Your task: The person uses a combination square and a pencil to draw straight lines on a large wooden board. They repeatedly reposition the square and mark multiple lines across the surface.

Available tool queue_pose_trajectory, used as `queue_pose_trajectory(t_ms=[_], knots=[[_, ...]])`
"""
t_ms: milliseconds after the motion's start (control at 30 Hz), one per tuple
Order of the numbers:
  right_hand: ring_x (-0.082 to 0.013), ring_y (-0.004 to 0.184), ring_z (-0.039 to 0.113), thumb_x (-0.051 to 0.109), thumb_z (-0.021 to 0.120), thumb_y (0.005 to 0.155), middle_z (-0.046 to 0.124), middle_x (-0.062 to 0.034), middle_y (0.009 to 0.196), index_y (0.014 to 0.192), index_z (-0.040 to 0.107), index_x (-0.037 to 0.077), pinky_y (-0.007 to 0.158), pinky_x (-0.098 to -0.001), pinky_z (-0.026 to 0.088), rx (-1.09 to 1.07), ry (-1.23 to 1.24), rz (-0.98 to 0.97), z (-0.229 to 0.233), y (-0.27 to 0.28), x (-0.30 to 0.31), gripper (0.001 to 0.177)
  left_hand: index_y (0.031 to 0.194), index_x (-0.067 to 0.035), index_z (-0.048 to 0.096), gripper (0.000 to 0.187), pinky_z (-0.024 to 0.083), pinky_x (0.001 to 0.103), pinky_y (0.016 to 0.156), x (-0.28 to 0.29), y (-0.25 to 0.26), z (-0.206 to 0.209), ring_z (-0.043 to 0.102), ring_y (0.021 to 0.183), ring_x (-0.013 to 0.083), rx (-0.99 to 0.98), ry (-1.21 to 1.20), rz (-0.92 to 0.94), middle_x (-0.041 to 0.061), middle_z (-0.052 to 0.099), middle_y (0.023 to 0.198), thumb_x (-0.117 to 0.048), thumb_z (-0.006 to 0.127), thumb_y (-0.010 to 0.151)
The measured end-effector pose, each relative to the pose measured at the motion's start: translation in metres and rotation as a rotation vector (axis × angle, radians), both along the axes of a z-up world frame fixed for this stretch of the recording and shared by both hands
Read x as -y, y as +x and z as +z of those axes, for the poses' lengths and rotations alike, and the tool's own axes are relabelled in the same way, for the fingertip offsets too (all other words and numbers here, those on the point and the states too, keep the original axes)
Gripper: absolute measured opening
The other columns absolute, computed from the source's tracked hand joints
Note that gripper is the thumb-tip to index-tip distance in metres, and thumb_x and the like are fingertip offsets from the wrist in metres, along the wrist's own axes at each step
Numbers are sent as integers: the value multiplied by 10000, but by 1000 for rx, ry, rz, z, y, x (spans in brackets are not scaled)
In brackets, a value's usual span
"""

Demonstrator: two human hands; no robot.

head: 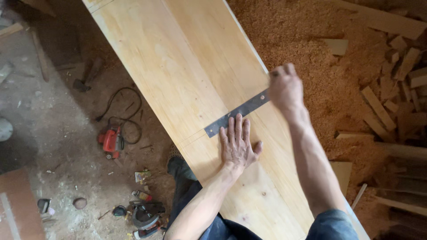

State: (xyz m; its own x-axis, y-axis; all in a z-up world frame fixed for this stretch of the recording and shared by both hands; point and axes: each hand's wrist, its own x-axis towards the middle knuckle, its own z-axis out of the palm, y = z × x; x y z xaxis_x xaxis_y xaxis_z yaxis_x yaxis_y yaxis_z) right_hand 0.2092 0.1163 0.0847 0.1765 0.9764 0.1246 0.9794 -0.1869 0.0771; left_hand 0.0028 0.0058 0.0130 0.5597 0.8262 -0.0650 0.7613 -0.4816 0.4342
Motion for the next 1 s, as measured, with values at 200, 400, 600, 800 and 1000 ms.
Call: queue_pose_trajectory(t_ms=[200,400,600,800,1000], knots=[[-329,771,683,127,665,840,608,-135,944,1020,672,121,608,-467,552,-336,-106,74,-18,-150,37,181,1581,-41,343,920,165,645,1212,-2,-3,-10,212,1526,432,287,-84,34,233,218,1665,-593,550,875],[-387,746,704,225,537,1042,691,-181,840,1097,642,85,627,-489,541,-737,118,-254,-10,-114,22,184,1558,-22,378,889,184,648,1190,-6,-5,-2,242,1518,423,207,-18,20,223,260,1658,-575,575,891],[-460,855,620,230,774,808,623,-245,858,905,615,2,652,-555,508,-130,230,-397,-32,29,68,294,1522,-36,430,845,211,657,1175,-1,-5,4,251,1517,395,146,57,29,191,279,1645,-574,575,888],[-156,848,632,-105,626,860,564,-2,820,847,478,94,702,-332,518,-1024,444,-639,-42,59,120,249,1294,-113,643,396,323,601,1216,9,-42,-26,418,1494,390,541,296,-45,146,519,1537,-352,649,978],[-132,678,507,-109,664,841,475,-2,747,776,362,136,569,-317,438,-1409,944,-668,-40,-53,178,394,1223,-70,680,303,471,475,1178,18,-104,-20,584,1372,364,796,44,-81,148,662,1380,-271,662,997]])
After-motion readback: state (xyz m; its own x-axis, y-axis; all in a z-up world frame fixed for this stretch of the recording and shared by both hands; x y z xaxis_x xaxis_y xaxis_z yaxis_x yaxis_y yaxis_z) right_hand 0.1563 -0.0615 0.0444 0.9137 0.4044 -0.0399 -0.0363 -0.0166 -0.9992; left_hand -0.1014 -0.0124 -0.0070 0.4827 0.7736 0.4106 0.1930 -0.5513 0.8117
